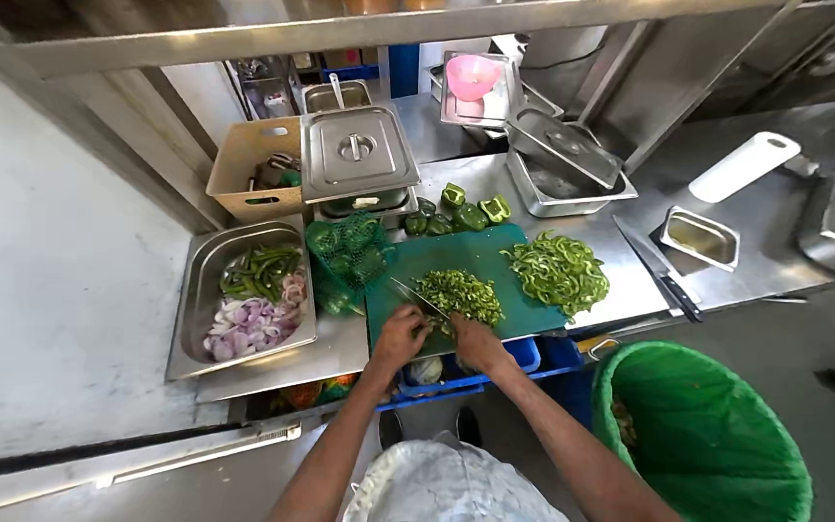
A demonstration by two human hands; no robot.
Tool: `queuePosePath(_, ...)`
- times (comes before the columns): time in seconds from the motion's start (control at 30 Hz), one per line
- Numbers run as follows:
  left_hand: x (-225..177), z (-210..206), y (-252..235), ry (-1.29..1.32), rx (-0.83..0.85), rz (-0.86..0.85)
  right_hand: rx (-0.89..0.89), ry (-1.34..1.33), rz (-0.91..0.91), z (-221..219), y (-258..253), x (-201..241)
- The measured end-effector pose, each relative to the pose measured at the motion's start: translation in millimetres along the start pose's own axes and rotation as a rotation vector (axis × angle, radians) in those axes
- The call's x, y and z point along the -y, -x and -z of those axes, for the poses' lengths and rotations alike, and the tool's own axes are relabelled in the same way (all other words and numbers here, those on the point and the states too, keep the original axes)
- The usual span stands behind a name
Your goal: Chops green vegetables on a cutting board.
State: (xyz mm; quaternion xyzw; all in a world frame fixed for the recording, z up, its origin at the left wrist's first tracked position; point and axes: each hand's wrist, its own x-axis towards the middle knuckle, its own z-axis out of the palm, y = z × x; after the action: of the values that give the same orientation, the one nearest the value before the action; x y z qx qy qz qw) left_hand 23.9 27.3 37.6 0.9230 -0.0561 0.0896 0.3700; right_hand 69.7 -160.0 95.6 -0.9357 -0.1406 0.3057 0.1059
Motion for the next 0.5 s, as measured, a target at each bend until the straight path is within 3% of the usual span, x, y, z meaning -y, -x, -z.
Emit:
queuePosePath(0.2,-11,16,-28,-0.061,0.267,0.007,0.028,0.090,-0.049,41,31,10)
queuePosePath(0.37,-6,14,-28,-0.066,0.267,-0.029,0.096,0.049,-0.039,14,4,13)
queuePosePath(0.5,-6,15,-24,-0.047,0.241,-0.033,0.091,0.082,-0.029,40,15,16)
